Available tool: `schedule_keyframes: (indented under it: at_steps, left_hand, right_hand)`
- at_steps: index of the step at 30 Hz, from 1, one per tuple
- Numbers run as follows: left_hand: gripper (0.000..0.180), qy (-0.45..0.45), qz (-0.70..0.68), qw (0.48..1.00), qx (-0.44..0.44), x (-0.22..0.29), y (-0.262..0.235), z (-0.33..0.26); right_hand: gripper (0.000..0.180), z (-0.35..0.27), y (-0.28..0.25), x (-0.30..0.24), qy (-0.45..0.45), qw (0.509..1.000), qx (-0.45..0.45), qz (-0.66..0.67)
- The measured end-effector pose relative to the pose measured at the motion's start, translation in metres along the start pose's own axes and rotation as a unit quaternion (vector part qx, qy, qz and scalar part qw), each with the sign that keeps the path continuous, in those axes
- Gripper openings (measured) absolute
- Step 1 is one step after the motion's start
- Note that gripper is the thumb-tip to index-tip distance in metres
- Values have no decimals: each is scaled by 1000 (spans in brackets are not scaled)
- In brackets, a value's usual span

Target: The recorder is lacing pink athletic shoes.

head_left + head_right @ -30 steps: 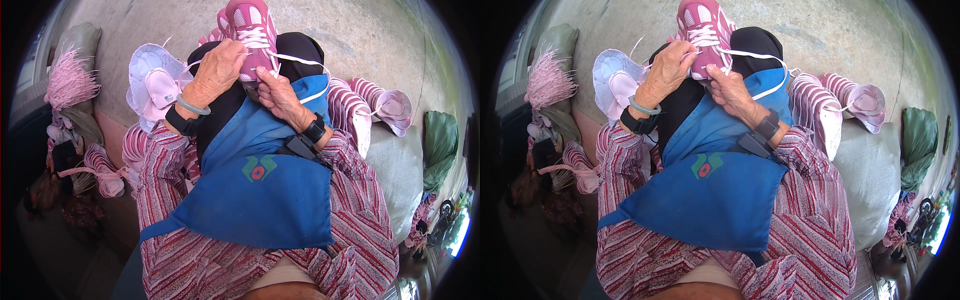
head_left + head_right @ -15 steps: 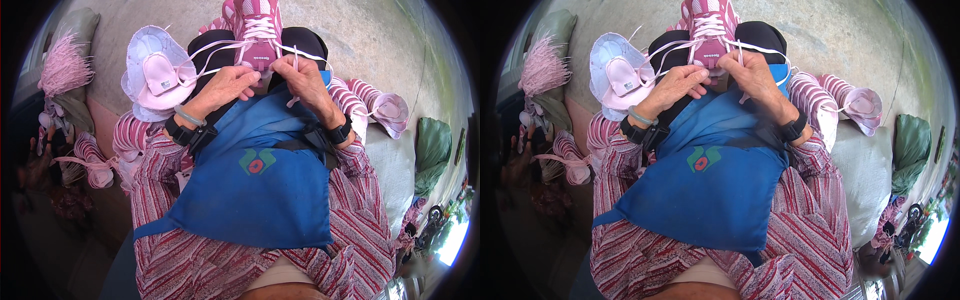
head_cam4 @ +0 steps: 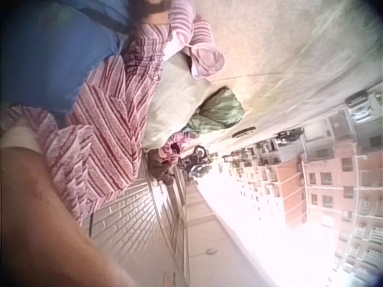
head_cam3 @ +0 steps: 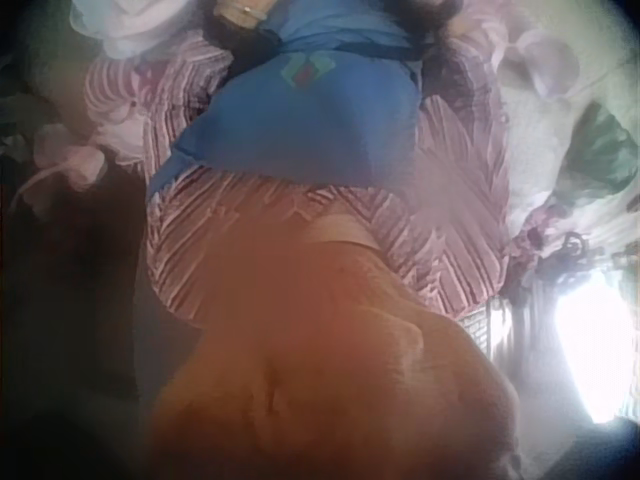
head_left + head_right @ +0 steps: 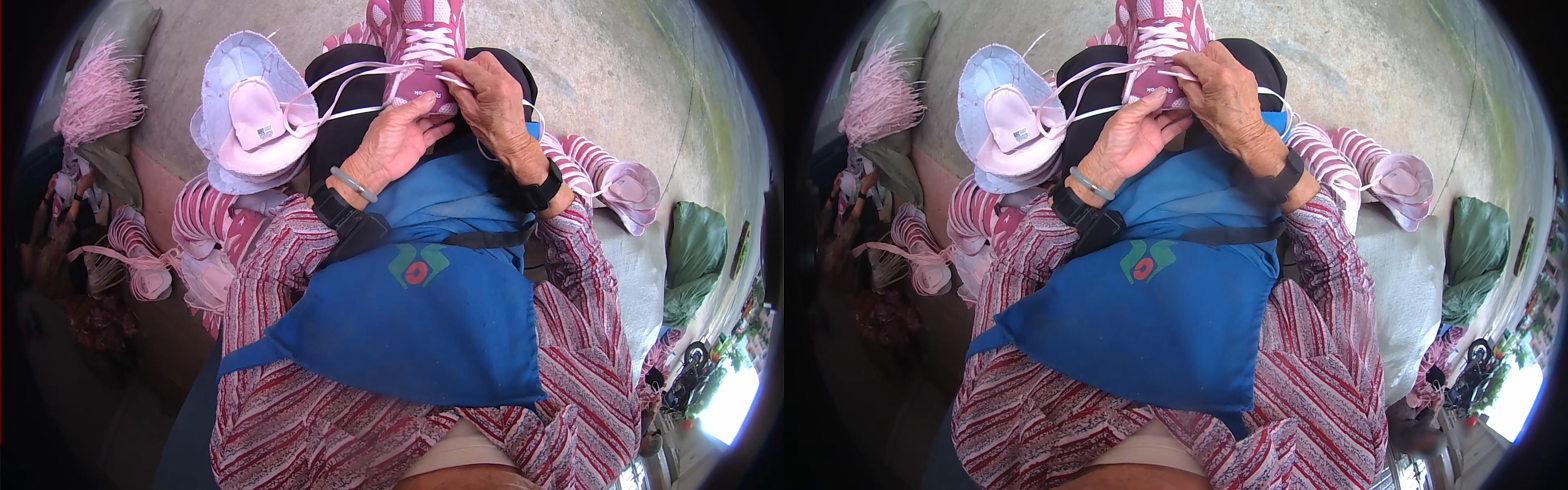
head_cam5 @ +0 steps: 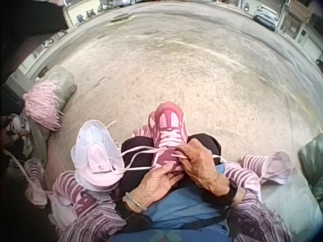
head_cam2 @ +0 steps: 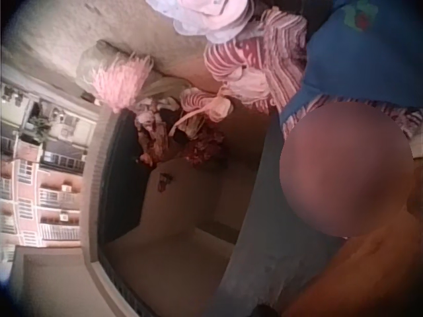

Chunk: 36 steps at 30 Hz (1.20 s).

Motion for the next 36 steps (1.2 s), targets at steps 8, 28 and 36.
schedule_keyframes:
  at_steps: [8, 28, 36]
  left_hand:
    - [24, -40, -29, 998, -43, -3, -1, -3]
    - [35, -13, 300, 939, -165, -3, 96, 11]
    - [28, -67, 473, 756, -447, -115, 201, -25]
  right_hand:
    - [14, 8, 5, -4, -28, 999, -24, 34]
    - [27, -28, -65, 24, 227, 936, -147, 226]
    - [32, -22, 23, 20, 268, 827, -278, 408]
Point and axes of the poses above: each hand's wrist, its own z-axis towards the middle knuckle, its own y-axis out of the palm, x = y × z, the point moved 9 cm from there along z, towards the middle knuckle, and after that the axes turned 7 degrees about -x, right-handed, at the moved point
